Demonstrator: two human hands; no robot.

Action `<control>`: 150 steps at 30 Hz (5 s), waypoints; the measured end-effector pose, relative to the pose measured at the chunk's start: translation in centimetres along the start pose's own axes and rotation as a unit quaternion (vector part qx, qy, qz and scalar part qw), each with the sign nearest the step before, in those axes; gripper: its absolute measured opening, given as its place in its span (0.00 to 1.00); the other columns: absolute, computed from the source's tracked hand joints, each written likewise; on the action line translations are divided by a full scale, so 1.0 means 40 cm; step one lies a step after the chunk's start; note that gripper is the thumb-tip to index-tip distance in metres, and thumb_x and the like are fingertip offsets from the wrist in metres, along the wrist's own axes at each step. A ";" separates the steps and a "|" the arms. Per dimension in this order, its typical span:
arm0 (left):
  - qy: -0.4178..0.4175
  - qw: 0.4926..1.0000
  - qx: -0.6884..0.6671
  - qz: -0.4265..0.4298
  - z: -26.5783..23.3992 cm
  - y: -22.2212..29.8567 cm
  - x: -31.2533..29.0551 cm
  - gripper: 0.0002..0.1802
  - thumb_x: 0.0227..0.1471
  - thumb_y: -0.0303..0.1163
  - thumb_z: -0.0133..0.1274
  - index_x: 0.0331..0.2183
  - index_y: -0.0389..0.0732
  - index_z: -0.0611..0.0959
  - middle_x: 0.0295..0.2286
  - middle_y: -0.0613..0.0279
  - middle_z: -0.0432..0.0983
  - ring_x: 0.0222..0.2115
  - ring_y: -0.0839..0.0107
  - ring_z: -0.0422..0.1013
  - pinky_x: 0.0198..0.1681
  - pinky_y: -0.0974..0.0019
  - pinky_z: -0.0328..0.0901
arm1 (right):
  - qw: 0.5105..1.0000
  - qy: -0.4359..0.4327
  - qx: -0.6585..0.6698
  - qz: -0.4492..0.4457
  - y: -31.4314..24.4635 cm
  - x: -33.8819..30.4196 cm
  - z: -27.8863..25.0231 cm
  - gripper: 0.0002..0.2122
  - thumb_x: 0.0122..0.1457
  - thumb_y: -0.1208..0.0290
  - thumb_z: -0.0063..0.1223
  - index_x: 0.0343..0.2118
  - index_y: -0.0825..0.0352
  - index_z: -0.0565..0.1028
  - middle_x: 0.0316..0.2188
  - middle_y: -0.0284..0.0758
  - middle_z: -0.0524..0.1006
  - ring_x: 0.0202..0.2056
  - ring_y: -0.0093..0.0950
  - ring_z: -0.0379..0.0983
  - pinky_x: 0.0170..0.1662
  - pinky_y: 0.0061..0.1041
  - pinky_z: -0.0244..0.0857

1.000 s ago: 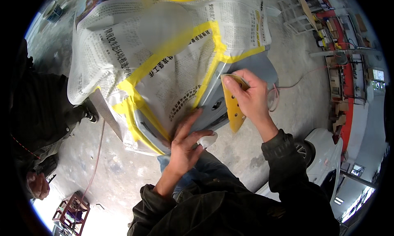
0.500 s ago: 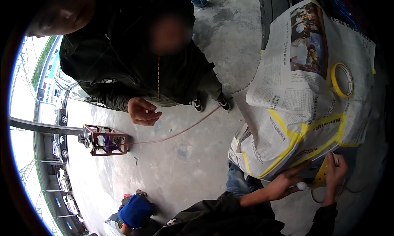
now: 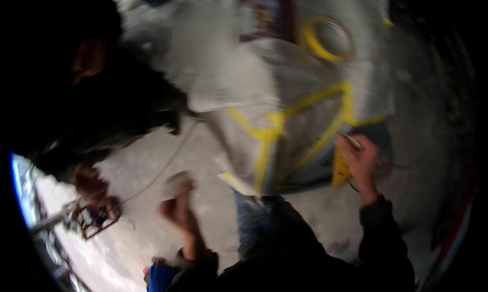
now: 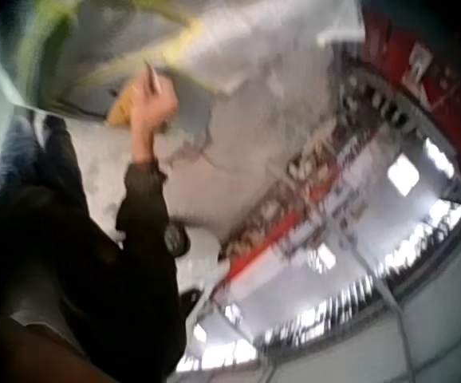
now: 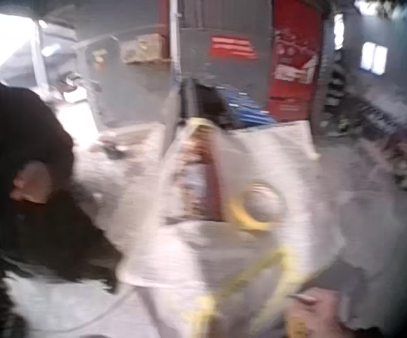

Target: The person applies a white adhesive from a small bottle onto the edge of a car bumper that is masked with newspaper and yellow tape. They then use a yellow plastic spreader to smooth the glue along the seam. The person repeats this process of applying and spreading the adhesive along the bumper's edge.

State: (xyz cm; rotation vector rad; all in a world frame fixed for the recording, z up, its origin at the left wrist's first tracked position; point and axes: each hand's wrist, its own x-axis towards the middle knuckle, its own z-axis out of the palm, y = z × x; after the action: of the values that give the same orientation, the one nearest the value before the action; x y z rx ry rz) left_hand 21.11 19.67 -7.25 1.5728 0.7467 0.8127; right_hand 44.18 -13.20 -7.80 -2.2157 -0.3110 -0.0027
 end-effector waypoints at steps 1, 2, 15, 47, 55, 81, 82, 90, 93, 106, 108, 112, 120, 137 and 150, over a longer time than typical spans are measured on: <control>0.045 0.998 -0.050 0.017 -0.020 -0.006 0.016 0.09 0.54 0.21 0.55 0.38 0.27 0.82 0.36 0.49 0.80 0.33 0.66 0.76 0.37 0.65 0.71 | 0.999 0.003 0.037 0.020 -0.023 0.018 0.008 0.08 0.55 0.71 0.65 0.30 0.71 0.79 0.22 0.29 0.78 0.26 0.13 0.68 0.29 0.18 0.65; 0.065 0.997 -0.027 0.025 -0.034 -0.008 0.044 0.09 0.54 0.21 0.55 0.38 0.27 0.81 0.36 0.49 0.80 0.32 0.66 0.76 0.37 0.66 0.70 | 0.997 0.041 0.069 0.023 -0.035 0.032 0.016 0.08 0.55 0.71 0.66 0.30 0.71 0.80 0.22 0.29 0.78 0.26 0.12 0.68 0.29 0.18 0.64; 0.154 0.971 0.125 0.134 -0.078 -0.044 0.110 0.24 0.52 0.23 0.60 0.49 0.39 0.69 0.38 0.51 0.74 0.37 0.65 0.75 0.37 0.68 0.77 | 0.998 0.011 0.043 0.050 -0.052 0.016 -0.010 0.08 0.55 0.72 0.65 0.28 0.72 0.80 0.19 0.29 0.79 0.22 0.11 0.68 0.25 0.17 0.63; -0.230 0.938 0.154 0.209 0.564 -0.119 -0.245 0.25 0.43 0.28 0.66 0.47 0.49 0.82 0.35 0.66 0.74 0.31 0.69 0.76 0.31 0.65 0.74 | 0.996 0.078 0.003 0.040 -0.092 0.025 0.036 0.15 0.54 0.76 0.62 0.16 0.70 0.66 0.11 0.24 0.63 0.19 0.10 0.56 0.20 0.20 0.54; -0.227 0.947 0.129 0.186 0.566 -0.126 -0.250 0.25 0.43 0.26 0.66 0.46 0.50 0.83 0.33 0.67 0.74 0.28 0.69 0.74 0.29 0.64 0.72 | 0.985 0.158 -0.054 0.040 -0.093 0.026 0.073 0.16 0.51 0.79 0.60 0.15 0.69 0.63 0.10 0.27 0.61 0.18 0.11 0.54 0.19 0.21 0.52; -0.393 0.905 -0.109 0.123 0.506 -0.019 -0.185 0.21 0.43 0.23 0.66 0.43 0.43 0.84 0.40 0.55 0.76 0.32 0.63 0.76 0.34 0.64 0.72 | 0.909 -0.123 0.149 0.370 -0.133 -0.059 -0.059 0.12 0.63 0.69 0.54 0.26 0.71 0.77 0.22 0.23 0.74 0.26 0.11 0.65 0.29 0.16 0.61; -0.433 0.877 -0.136 0.157 0.501 -0.003 -0.164 0.20 0.42 0.24 0.66 0.42 0.43 0.84 0.40 0.54 0.77 0.32 0.63 0.76 0.34 0.65 0.72 | 0.891 -0.125 0.182 0.396 -0.136 -0.072 -0.046 0.11 0.63 0.69 0.53 0.27 0.71 0.77 0.23 0.23 0.74 0.27 0.11 0.66 0.30 0.15 0.61; -0.513 0.844 -0.119 -0.100 0.488 0.004 -0.144 0.10 0.48 0.31 0.65 0.32 0.36 0.85 0.27 0.57 0.80 0.25 0.67 0.76 0.30 0.68 0.69 | 0.891 -0.108 0.273 0.347 -0.139 -0.098 -0.104 0.20 0.70 0.61 0.36 0.50 0.72 0.74 0.45 0.37 0.77 0.47 0.25 0.73 0.53 0.24 0.65; -0.547 0.803 -0.133 -0.193 0.488 -0.002 -0.143 0.10 0.51 0.33 0.64 0.32 0.36 0.85 0.24 0.57 0.80 0.23 0.73 0.74 0.28 0.70 0.66 | 0.909 -0.065 0.268 0.311 -0.182 -0.098 -0.093 0.15 0.67 0.67 0.45 0.46 0.75 0.76 0.42 0.37 0.78 0.44 0.23 0.74 0.50 0.24 0.66; -0.556 0.716 -0.242 -0.347 0.485 -0.019 -0.161 0.11 0.55 0.30 0.60 0.39 0.34 0.84 0.24 0.64 0.79 0.26 0.83 0.69 0.31 0.74 0.65 | 0.961 0.000 0.023 0.274 -0.163 -0.107 -0.054 0.07 0.56 0.73 0.64 0.27 0.71 0.78 0.21 0.27 0.77 0.23 0.11 0.68 0.26 0.16 0.62; -0.563 0.723 -0.229 -0.329 0.486 -0.024 -0.149 0.11 0.55 0.30 0.60 0.39 0.34 0.84 0.24 0.65 0.79 0.26 0.84 0.69 0.31 0.74 0.65 | 0.957 0.002 0.055 0.284 -0.176 -0.099 -0.044 0.06 0.56 0.74 0.63 0.29 0.72 0.79 0.22 0.28 0.78 0.25 0.12 0.69 0.29 0.16 0.64; -0.570 0.725 -0.225 -0.313 0.487 -0.037 -0.136 0.12 0.56 0.31 0.60 0.39 0.34 0.84 0.23 0.65 0.79 0.24 0.83 0.68 0.30 0.74 0.65 | 0.932 -0.023 0.160 0.326 -0.212 -0.067 -0.040 0.07 0.57 0.75 0.61 0.35 0.74 0.80 0.28 0.30 0.79 0.31 0.13 0.72 0.35 0.16 0.67; -0.513 0.824 -0.181 -0.159 0.494 -0.078 -0.149 0.09 0.59 0.27 0.52 0.41 0.33 0.79 0.37 0.48 0.76 0.39 0.56 0.73 0.44 0.63 0.66 | 0.955 0.000 0.058 0.290 -0.204 -0.055 -0.011 0.08 0.59 0.74 0.60 0.36 0.74 0.80 0.29 0.30 0.80 0.31 0.15 0.73 0.36 0.16 0.67; -0.522 0.848 -0.067 -0.058 0.406 -0.189 -0.233 0.15 0.57 0.27 0.52 0.46 0.35 0.77 0.45 0.47 0.75 0.47 0.51 0.71 0.52 0.57 0.65 | 0.950 0.237 -0.146 0.143 -0.142 0.017 0.139 0.11 0.49 0.81 0.61 0.19 0.68 0.67 0.12 0.28 0.68 0.17 0.11 0.59 0.22 0.18 0.58; -0.532 0.842 -0.060 -0.059 0.400 -0.198 -0.249 0.17 0.54 0.16 0.45 0.46 0.33 0.77 0.48 0.45 0.74 0.47 0.50 0.72 0.51 0.59 0.65 | 0.945 0.269 -0.130 0.135 -0.135 0.018 0.146 0.11 0.49 0.81 0.60 0.19 0.68 0.67 0.13 0.26 0.65 0.20 0.11 0.58 0.22 0.17 0.57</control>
State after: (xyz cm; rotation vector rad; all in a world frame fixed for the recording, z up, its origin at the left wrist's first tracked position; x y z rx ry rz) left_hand 28.62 3.81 -17.74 1.5448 -0.0400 -0.1770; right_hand 43.04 -5.31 -7.13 -2.3921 0.3119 -0.5169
